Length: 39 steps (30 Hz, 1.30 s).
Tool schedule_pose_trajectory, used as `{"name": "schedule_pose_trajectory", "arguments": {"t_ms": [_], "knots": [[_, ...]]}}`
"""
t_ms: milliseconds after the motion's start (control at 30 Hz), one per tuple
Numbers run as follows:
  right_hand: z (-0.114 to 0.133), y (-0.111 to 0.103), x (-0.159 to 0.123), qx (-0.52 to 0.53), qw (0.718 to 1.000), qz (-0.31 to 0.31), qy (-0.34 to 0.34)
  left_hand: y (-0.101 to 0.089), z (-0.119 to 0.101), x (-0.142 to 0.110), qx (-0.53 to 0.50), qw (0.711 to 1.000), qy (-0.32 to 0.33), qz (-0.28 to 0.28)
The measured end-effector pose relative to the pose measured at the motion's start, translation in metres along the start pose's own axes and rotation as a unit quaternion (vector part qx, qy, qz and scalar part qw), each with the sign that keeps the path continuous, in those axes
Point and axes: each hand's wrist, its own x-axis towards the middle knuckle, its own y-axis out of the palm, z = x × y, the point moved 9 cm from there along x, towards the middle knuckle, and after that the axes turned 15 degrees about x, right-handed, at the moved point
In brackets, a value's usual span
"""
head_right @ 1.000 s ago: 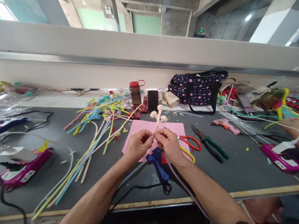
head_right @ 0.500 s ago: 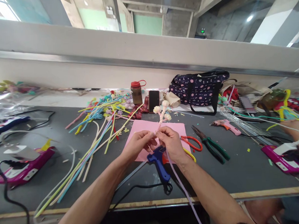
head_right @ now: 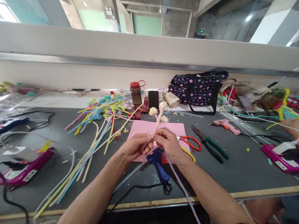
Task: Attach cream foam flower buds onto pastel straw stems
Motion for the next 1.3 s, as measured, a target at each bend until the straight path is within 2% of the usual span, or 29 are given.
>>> {"name": "schedule_pose_trajectory", "arguments": {"t_ms": [67,233,367,433,500,600,733,800,867,900,933,967,1033,1100,1133,1167,1200,1300], "knots": [[0.000,-0.001,0.001,-0.011,1.000,-0.005,-0.004,-0.003,-0.001,0.000,0.004,1.000,0.012,-0.024],[-0.001,-0.005,0.000,-0.041,0.998,-0.039,0.000,-0.014,-0.011,-0.001,0.060,0.987,0.076,-0.128],[-0.002,-0.008,-0.001,-0.043,0.997,-0.068,0.012,-0.016,-0.023,-0.007,0.137,0.962,0.132,-0.198],[-0.003,-0.008,-0.002,-0.045,0.996,-0.073,0.016,-0.017,-0.030,-0.012,0.204,0.937,0.154,-0.239],[-0.004,-0.008,-0.002,-0.039,0.996,-0.075,0.026,-0.018,-0.039,-0.019,0.304,0.890,0.175,-0.293],[-0.012,-0.009,-0.001,-0.001,0.995,-0.087,0.054,-0.015,-0.051,-0.030,0.470,0.780,0.205,-0.358],[-0.022,-0.011,-0.001,0.044,0.990,-0.109,0.081,0.003,-0.058,-0.035,0.639,0.636,0.240,-0.359],[-0.023,-0.012,-0.001,0.039,0.990,-0.109,0.076,0.012,-0.057,-0.036,0.687,0.590,0.250,-0.343],[-0.022,-0.012,0.001,0.023,0.992,-0.102,0.065,0.016,-0.057,-0.035,0.703,0.578,0.253,-0.328],[-0.020,-0.013,0.001,0.014,0.993,-0.097,0.061,0.015,-0.056,-0.034,0.696,0.589,0.251,-0.325],[-0.019,-0.013,0.002,0.006,0.994,-0.089,0.060,0.013,-0.057,-0.034,0.676,0.613,0.247,-0.327],[-0.017,-0.014,0.003,-0.002,0.995,-0.081,0.058,0.008,-0.056,-0.033,0.641,0.651,0.239,-0.329],[-0.012,-0.014,0.006,-0.024,0.996,-0.057,0.057,-0.005,-0.050,-0.026,0.523,0.767,0.206,-0.310],[-0.006,-0.014,0.007,-0.048,0.997,-0.027,0.057,-0.015,-0.032,-0.014,0.356,0.892,0.136,-0.242],[-0.003,-0.013,0.007,-0.060,0.996,-0.013,0.059,-0.015,-0.022,-0.008,0.273,0.937,0.094,-0.197],[-0.002,-0.012,0.007,-0.069,0.996,0.001,0.062,-0.013,-0.012,-0.004,0.201,0.966,0.053,-0.153],[0.000,-0.011,0.007,-0.075,0.995,0.012,0.066,-0.011,-0.005,-0.001,0.143,0.982,0.020,-0.118],[0.002,-0.009,0.006,-0.082,0.993,0.037,0.072,-0.006,0.006,0.000,0.058,0.996,-0.033,-0.052]]}}
